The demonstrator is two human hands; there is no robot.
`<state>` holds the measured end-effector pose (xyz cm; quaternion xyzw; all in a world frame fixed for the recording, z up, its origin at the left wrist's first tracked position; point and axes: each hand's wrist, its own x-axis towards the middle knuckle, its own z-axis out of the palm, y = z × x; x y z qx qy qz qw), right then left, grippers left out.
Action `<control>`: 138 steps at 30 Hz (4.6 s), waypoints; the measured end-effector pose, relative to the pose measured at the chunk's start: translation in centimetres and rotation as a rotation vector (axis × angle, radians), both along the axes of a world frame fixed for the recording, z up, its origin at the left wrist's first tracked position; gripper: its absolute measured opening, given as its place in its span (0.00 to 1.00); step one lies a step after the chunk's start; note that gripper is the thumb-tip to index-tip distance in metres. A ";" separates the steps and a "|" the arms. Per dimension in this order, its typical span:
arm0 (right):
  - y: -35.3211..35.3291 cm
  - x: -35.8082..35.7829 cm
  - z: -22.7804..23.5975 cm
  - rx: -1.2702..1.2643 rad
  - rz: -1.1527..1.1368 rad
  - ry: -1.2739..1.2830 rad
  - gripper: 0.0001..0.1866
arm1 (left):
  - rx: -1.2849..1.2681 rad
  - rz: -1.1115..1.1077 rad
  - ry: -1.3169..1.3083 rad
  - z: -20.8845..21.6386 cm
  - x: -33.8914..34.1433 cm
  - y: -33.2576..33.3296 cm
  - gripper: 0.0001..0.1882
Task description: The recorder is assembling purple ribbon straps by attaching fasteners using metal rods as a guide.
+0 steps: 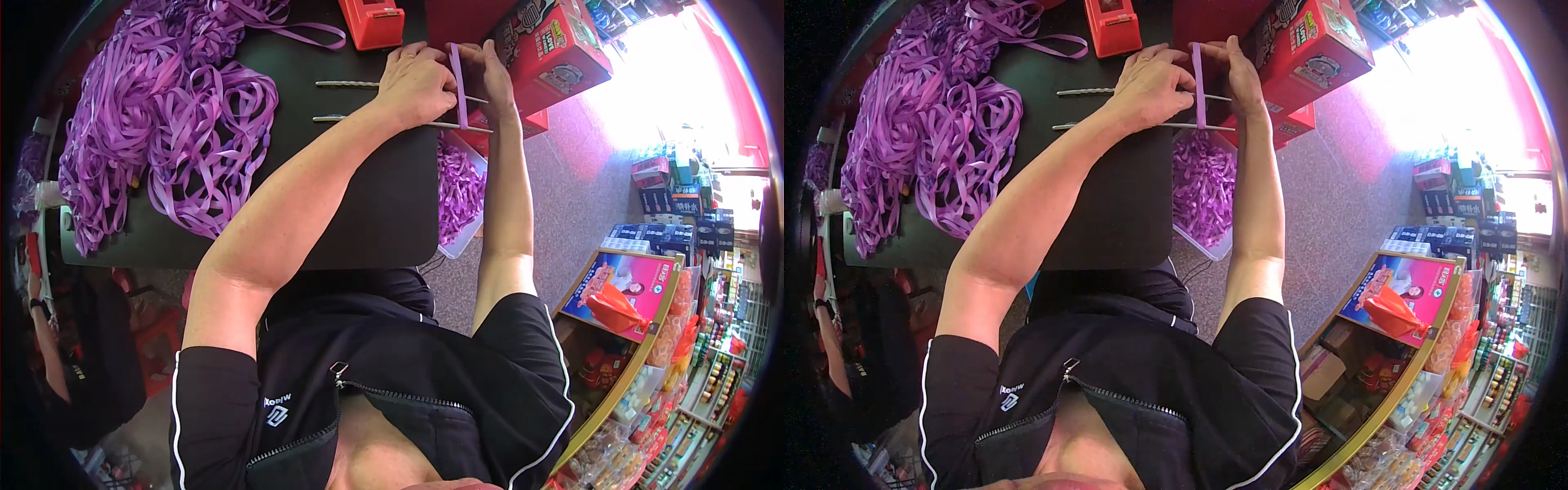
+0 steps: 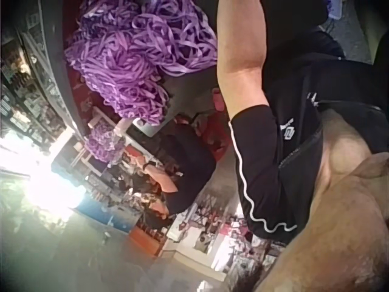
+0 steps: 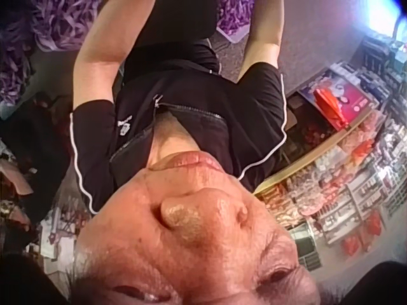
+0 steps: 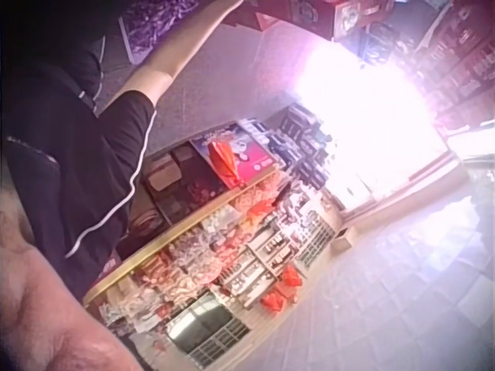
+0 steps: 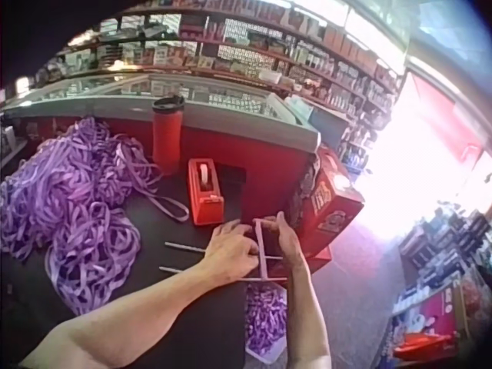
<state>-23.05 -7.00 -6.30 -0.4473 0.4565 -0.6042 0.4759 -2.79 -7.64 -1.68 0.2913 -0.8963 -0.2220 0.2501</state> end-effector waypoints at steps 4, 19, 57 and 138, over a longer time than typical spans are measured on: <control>0.1 -0.5 -2.0 0.053 -0.036 -0.008 0.34 | 0.006 0.014 0.008 0.0 0.0 0.1 0.12; 8.3 2.9 -5.5 0.204 -0.159 0.638 0.30 | -0.037 0.056 0.077 -0.8 -0.1 0.0 0.12; 15.9 9.2 4.8 0.372 -0.206 0.087 0.27 | 1.996 -0.461 0.776 0.3 1.9 6.2 0.27; -2.2 10.3 12.3 0.390 -0.010 0.159 0.08 | 1.845 -0.405 1.027 2.3 2.7 8.5 0.44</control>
